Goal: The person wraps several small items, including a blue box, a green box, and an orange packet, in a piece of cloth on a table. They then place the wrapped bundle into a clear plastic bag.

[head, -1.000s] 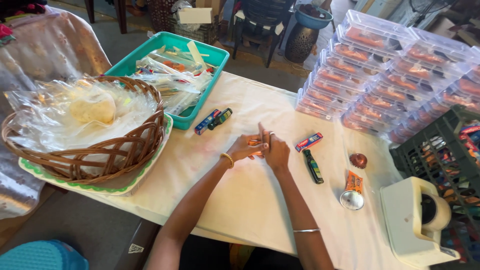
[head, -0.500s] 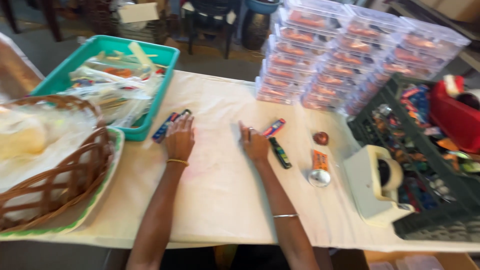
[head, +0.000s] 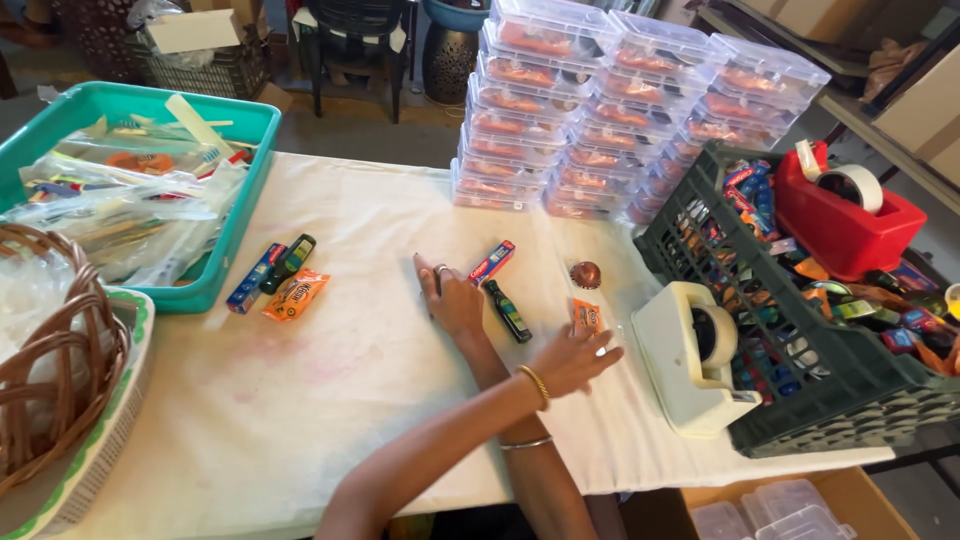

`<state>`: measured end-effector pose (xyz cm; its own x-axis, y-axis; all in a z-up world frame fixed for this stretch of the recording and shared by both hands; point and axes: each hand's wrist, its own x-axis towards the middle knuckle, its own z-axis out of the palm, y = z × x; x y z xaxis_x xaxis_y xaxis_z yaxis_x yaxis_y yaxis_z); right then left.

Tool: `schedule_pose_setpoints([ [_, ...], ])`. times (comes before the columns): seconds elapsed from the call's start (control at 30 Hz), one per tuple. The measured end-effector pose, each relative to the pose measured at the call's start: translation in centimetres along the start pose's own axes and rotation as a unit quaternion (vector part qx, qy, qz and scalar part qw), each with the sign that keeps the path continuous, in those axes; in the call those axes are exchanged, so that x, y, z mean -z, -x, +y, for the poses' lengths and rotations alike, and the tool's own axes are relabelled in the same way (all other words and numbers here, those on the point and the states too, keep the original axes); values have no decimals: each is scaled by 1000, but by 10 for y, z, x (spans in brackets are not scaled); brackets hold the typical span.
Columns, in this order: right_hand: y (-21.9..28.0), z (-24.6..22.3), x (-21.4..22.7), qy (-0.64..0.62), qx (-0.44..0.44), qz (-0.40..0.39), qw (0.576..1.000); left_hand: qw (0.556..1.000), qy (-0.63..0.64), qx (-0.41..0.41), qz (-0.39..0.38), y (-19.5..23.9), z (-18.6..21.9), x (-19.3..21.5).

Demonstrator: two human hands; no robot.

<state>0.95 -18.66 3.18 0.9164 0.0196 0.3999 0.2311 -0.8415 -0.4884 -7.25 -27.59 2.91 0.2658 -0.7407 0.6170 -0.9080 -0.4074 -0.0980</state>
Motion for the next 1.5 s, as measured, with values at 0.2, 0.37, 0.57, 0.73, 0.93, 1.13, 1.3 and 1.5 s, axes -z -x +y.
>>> schedule_pose_setpoints([
  [0.2, 2, -3, 3, -25, 17, 12, 999, 995, 15, 63, -79, 12, -28, -36],
  [0.37, -7, 1, -17, -14, 17, 24, 999, 965, 150, 213, 38, 60, -79, 26],
  [0.57, -5, -5, -13, 18, -28, 16, 999, 985, 120, 127, 15, 66, -82, 49],
  [0.73, -1, -4, -5, -4, 31, 39, 999, 985, 134, 109, -6, 18, -46, 36],
  [0.93, 1, -1, -3, 11, 43, 23, 999, 993, -12, 69, -90, 22, -47, -109],
  [1.13, 0, -5, -9, 8, 50, 32, 998, 907, 339, 212, 129, 29, -58, 19],
  [1.3, -5, 9, -29, -16, -15, 45, 999, 816, 366, 333, 300, 75, -115, 79],
  [1.5, -38, 74, -87, -284, -86, 115, 948, 481, 544, 541, 425, 204, -227, 57],
])
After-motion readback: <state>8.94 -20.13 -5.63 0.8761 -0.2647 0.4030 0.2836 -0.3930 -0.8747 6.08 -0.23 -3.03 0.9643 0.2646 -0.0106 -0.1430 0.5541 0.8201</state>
